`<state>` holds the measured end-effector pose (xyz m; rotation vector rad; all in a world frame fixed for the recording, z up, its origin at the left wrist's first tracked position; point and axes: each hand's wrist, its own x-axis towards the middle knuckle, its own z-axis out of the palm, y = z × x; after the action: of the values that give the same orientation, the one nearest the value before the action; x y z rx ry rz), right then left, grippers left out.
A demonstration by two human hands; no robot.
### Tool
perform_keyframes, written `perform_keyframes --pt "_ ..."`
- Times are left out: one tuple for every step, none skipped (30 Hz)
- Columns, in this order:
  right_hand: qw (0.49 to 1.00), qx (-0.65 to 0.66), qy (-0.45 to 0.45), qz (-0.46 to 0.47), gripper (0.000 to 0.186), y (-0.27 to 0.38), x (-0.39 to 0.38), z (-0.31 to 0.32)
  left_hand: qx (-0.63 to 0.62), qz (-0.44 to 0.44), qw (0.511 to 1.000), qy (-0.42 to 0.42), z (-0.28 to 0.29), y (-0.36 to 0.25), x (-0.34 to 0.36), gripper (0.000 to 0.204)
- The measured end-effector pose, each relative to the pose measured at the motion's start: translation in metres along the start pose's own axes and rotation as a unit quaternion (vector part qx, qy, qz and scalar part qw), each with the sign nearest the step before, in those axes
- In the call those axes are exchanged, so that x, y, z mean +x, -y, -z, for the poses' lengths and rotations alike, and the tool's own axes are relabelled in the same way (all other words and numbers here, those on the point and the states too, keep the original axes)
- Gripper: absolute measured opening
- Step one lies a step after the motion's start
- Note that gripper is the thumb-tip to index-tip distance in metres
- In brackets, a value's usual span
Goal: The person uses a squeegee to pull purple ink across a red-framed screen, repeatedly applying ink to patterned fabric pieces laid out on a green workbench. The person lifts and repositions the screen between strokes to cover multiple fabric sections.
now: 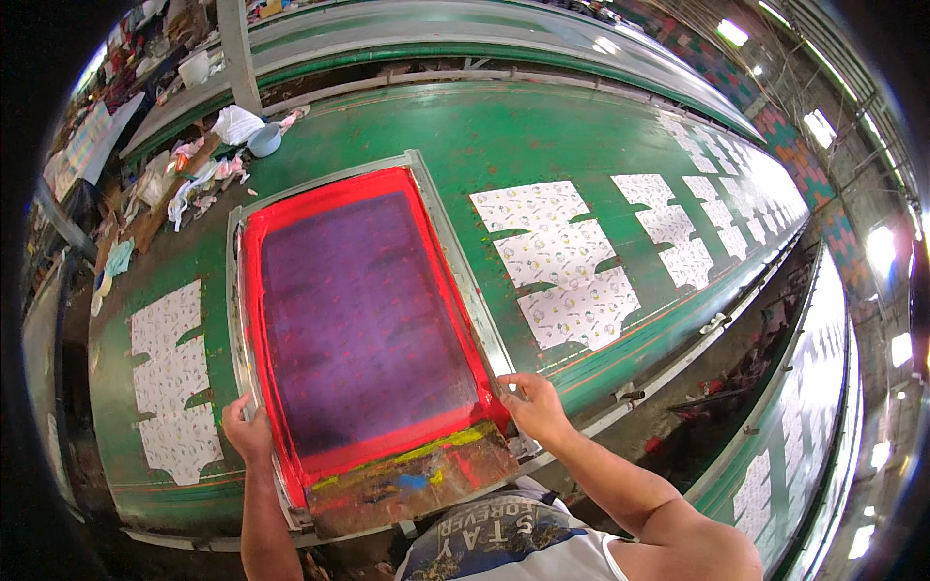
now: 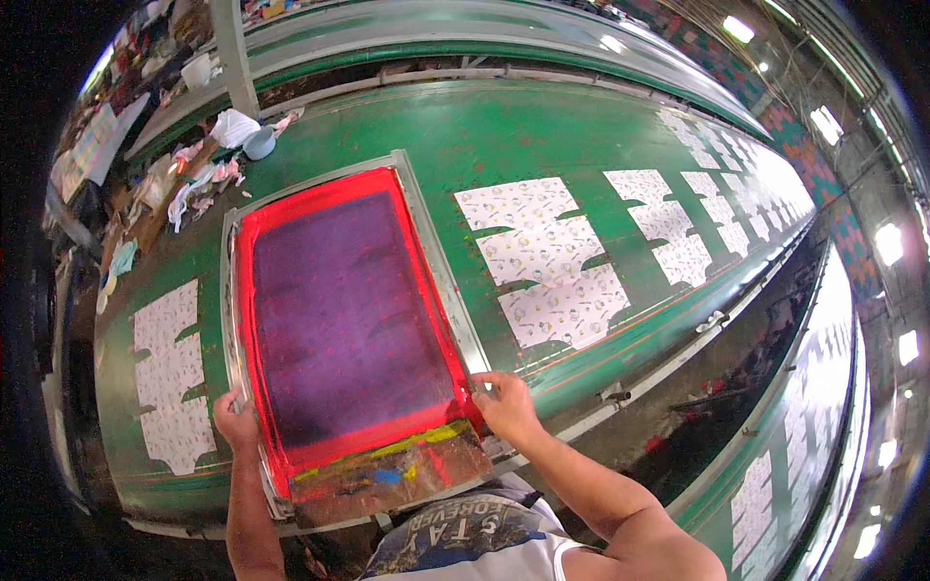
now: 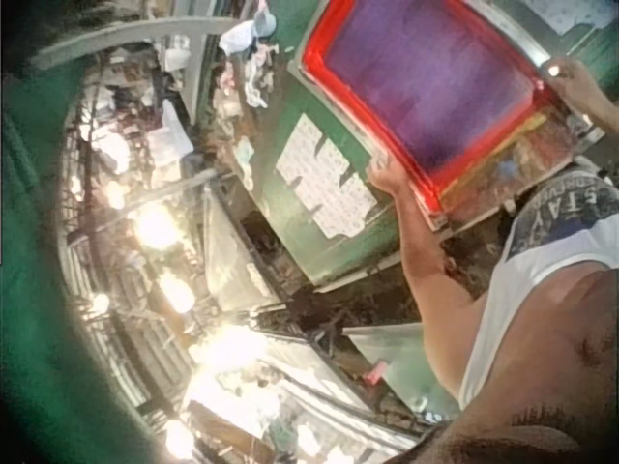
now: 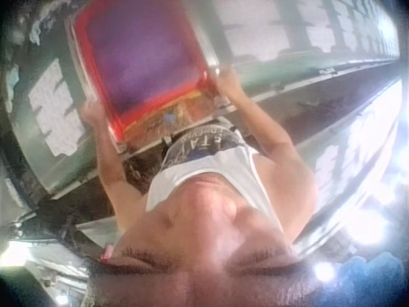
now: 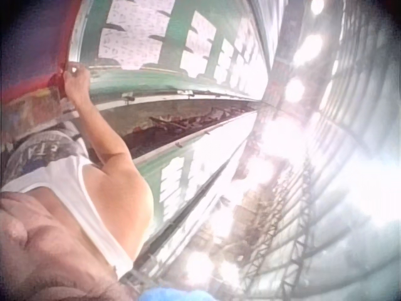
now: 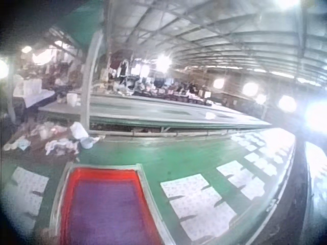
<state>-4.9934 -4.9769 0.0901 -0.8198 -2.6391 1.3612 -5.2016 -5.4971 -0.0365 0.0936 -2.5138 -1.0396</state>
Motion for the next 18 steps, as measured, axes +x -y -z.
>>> perform_keyframes --pt "0.999 0.000 -0.017 0.029 0.034 0.005 -0.004 0.005 -0.020 -0.001 1.000 -0.003 -0.001 0.003 0.001 0.042" --pt "0.999 0.016 -0.015 0.043 0.033 0.010 -0.008 0.011 -0.049 0.011 0.999 0.001 -0.003 0.005 0.002 0.041" --pt "0.998 0.031 -0.015 0.056 0.032 0.014 -0.011 0.019 -0.068 0.005 0.998 0.004 -0.002 0.008 0.005 0.040" --pt "0.996 0.045 -0.017 0.069 0.032 0.018 -0.013 0.025 -0.095 0.013 0.995 0.011 0.000 0.009 0.008 0.038" --pt "0.996 0.012 -0.046 0.076 0.031 0.022 -0.014 0.026 -0.112 0.062 0.992 0.022 -0.002 0.008 0.012 0.037" --pt "0.995 -0.002 -0.049 0.091 0.032 0.023 -0.014 0.032 -0.147 0.045 0.988 0.027 -0.003 0.004 0.015 0.037" --pt "0.992 -0.032 -0.054 0.108 0.033 0.024 -0.013 0.039 -0.171 0.071 0.982 0.034 -0.002 -0.002 0.016 0.036" --pt "0.984 -0.068 -0.070 0.151 0.034 0.023 -0.009 0.046 -0.176 0.097 0.979 0.037 -0.002 -0.011 0.016 0.036" --pt "0.991 -0.039 -0.051 0.117 0.033 0.021 -0.001 0.054 -0.134 0.077 0.987 0.038 -0.002 -0.022 0.018 0.034" --pt "0.993 -0.015 -0.044 0.107 0.031 0.017 0.008 0.064 -0.140 0.075 0.987 0.038 -0.006 -0.036 0.019 0.032" --pt "0.995 0.009 -0.037 0.097 0.029 0.013 0.018 0.074 -0.135 0.079 0.987 0.031 -0.013 -0.053 0.017 0.031" --pt "0.994 0.014 -0.046 0.097 0.029 0.007 0.026 0.085 -0.122 0.081 0.989 0.024 -0.021 -0.072 0.014 0.030" --pt "0.994 0.019 -0.055 0.094 0.029 -0.001 0.033 0.096 -0.130 0.090 0.987 0.022 -0.030 -0.092 0.010 0.029" --pt "0.994 0.024 -0.063 0.091 0.029 -0.009 0.039 0.106 -0.130 0.098 0.987 0.021 -0.040 -0.111 0.005 0.029" --pt "0.993 0.024 -0.082 0.082 0.029 -0.019 0.047 0.117 -0.136 0.079 0.987 0.016 -0.048 -0.130 0.002 0.028" --pt "0.992 0.017 -0.089 0.093 0.029 -0.031 0.055 0.129 -0.131 0.095 0.987 0.019 -0.058 -0.148 -0.002 0.027" --pt "0.991 0.011 -0.095 0.094 0.029 -0.045 0.063 0.143 -0.132 0.085 0.987 0.021 -0.072 -0.166 -0.007 0.027" --pt "0.990 0.005 -0.100 0.094 0.029 -0.059 0.070 0.157 -0.137 0.097 0.986 0.026 -0.084 -0.184 -0.012 0.027"
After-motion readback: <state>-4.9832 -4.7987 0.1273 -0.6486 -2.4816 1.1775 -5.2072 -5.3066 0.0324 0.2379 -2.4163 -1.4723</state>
